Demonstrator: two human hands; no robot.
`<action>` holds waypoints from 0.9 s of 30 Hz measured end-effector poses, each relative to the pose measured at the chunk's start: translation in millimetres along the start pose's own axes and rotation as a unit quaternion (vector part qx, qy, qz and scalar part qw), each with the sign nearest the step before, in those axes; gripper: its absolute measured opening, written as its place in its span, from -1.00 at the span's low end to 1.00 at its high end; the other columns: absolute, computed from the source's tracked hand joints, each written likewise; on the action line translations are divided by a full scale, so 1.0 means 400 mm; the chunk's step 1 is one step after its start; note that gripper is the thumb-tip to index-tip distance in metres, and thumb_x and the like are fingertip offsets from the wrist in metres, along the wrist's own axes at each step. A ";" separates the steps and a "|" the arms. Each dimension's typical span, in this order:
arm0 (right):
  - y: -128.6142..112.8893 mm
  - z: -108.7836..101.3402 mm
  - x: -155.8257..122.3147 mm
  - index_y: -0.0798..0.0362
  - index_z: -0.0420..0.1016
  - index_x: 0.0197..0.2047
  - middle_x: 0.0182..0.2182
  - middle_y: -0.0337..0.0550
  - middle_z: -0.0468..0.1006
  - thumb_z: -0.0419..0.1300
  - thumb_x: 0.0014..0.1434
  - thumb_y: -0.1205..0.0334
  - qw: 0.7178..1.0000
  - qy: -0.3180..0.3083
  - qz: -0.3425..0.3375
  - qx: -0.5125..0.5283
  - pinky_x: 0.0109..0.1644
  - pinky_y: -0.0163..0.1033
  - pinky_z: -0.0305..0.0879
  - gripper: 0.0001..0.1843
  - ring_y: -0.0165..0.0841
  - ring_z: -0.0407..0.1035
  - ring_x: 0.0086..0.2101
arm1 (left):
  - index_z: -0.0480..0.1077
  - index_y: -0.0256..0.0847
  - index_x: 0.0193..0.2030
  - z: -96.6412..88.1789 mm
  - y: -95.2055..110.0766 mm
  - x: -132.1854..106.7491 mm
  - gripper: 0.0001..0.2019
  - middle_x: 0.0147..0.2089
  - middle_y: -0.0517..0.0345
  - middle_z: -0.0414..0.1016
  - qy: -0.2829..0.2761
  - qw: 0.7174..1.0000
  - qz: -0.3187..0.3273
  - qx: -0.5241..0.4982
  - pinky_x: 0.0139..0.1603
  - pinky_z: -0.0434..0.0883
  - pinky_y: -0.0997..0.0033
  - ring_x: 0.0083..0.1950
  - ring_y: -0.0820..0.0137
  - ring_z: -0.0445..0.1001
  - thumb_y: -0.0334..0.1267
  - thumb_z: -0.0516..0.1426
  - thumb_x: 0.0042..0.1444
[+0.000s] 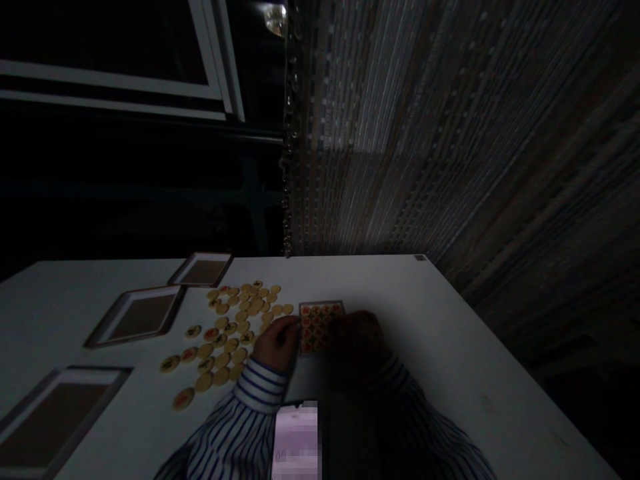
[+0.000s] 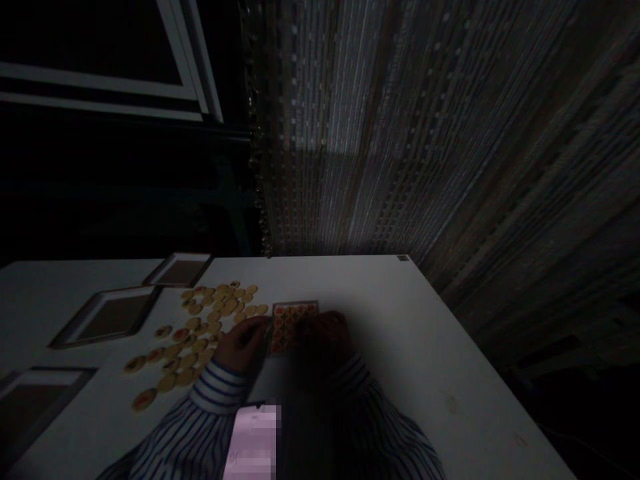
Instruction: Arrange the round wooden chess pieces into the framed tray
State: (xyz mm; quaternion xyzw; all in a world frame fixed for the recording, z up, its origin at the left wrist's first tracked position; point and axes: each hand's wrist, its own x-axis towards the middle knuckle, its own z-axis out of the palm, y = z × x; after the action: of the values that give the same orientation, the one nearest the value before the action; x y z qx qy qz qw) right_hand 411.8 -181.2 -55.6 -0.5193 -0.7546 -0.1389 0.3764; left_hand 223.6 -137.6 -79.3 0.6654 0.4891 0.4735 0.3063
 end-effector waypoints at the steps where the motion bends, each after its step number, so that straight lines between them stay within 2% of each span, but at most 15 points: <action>1: 0.003 -0.005 0.001 0.05 0.46 -0.41 -0.53 -0.18 0.51 0.01 0.06 0.28 1.000 -0.004 0.002 -0.001 -0.19 -0.23 0.10 -0.80 -0.40 0.35 -0.43 | 0.44 -0.24 -0.28 0.002 -0.003 -0.002 -0.73 -0.26 0.05 0.51 -0.004 1.000 0.015 0.011 -0.13 0.40 0.28 -0.21 0.32 0.46 -0.17 0.03 -0.03; 6: 0.014 -0.019 -0.001 0.07 0.47 -0.39 -0.51 -0.16 0.52 0.05 0.02 0.28 0.999 -0.048 0.009 -0.010 -0.20 -0.24 0.14 -0.83 -0.39 0.36 -0.43 | 0.42 -0.21 -0.21 0.003 -0.022 -0.006 -0.73 -0.19 0.04 0.49 -0.036 0.995 0.072 0.061 -0.06 0.38 0.26 -0.13 0.31 0.44 -0.25 -0.01 -0.01; 11: 0.015 -0.016 -0.005 0.03 0.47 -0.42 -0.44 -0.15 0.54 0.08 0.01 0.25 0.998 -0.053 0.014 -0.020 -0.18 -0.23 0.16 -0.85 -0.37 0.37 -0.38 | 0.41 -0.22 -0.13 -0.002 -0.043 -0.002 -0.70 -0.12 0.00 0.47 -0.106 0.983 0.109 0.103 -0.04 0.38 0.24 -0.07 0.30 0.43 -0.26 -0.02 0.03; 18: 0.020 0.013 -0.031 0.03 0.47 -0.34 -0.29 -0.07 0.51 0.15 -0.04 0.11 0.998 -0.039 0.041 -0.032 -0.09 -0.15 0.14 -0.78 -0.29 0.33 -0.24 | 0.39 -0.24 -0.11 0.006 -0.051 -0.006 -0.70 -0.11 -0.02 0.47 -0.109 0.982 0.103 0.113 -0.03 0.38 0.26 -0.06 0.32 0.42 -0.24 -0.03 0.07; 27: 0.025 0.025 -0.046 0.03 0.46 -0.27 -0.21 -0.04 0.48 0.19 -0.07 0.09 0.994 -0.087 0.037 -0.061 -0.07 -0.11 0.12 -0.72 -0.24 0.29 -0.20 | 0.40 -0.22 -0.13 0.007 -0.044 -0.007 -0.71 -0.12 0.01 0.48 -0.114 0.983 0.087 0.118 -0.04 0.39 0.26 -0.06 0.31 0.43 -0.22 -0.01 0.06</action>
State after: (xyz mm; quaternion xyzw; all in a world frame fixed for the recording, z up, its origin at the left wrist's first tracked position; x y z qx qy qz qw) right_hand 419.6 -183.5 -77.2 -0.5787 -0.7551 -0.1245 0.2819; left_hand 219.9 -134.4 -96.5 0.7867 0.4436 0.3581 0.2370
